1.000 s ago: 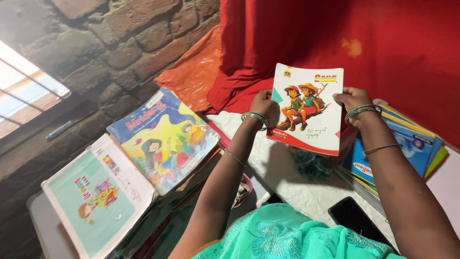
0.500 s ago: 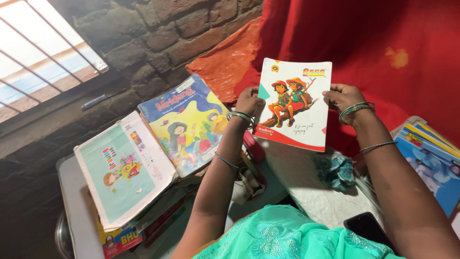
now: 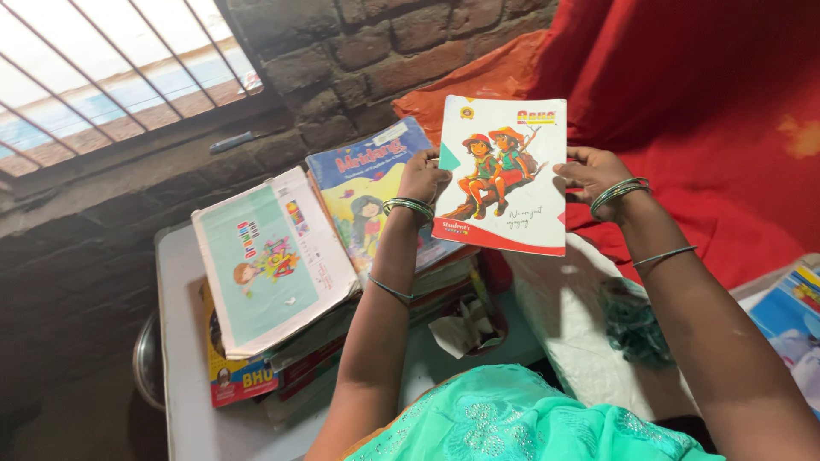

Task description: The person repeatedly picks up individual books and notebooks from a pile on a table, briefly holds them, and places them onto a growing stack. The person also handles a pencil case and a small container, placing them on the stack. The task continues with consistent pick-and-place motions throughout the clip.

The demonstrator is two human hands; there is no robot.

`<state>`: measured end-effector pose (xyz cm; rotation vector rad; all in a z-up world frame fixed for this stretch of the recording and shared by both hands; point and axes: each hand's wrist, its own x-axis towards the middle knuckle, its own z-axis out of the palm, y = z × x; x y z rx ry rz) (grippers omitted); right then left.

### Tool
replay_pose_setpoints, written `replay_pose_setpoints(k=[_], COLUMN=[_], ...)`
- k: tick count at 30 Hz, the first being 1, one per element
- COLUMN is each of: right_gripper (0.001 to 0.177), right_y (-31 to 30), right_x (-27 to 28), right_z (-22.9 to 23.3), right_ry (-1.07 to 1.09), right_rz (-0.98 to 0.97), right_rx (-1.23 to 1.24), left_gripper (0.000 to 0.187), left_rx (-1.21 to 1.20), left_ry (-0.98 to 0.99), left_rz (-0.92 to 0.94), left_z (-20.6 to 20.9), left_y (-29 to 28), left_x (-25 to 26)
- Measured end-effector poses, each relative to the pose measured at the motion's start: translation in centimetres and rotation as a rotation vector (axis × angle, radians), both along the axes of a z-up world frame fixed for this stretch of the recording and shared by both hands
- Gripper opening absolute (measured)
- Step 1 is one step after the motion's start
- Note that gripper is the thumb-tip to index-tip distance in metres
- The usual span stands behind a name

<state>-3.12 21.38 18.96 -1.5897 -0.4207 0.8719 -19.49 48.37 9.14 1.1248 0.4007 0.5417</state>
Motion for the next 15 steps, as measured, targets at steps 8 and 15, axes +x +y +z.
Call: replay_pose_setpoints(k=[8, 15], right_gripper=[0.052, 0.047], right_y=[7.1, 12.8], right_x=[-2.5, -6.5], right_z=[-1.4, -2.7], right_ry=[-0.021, -0.073], right_rz=[0.204, 0.378], right_rx=[-0.058, -0.103], left_gripper=[0.046, 0.047], left_rx=[0.04, 0.056], left_ry=[0.097, 0.058], left_rz=[0.152, 0.272], left_z=[-0.2, -1.0], left_y=[5.2, 9.1], left_x=[-6.9, -14.2])
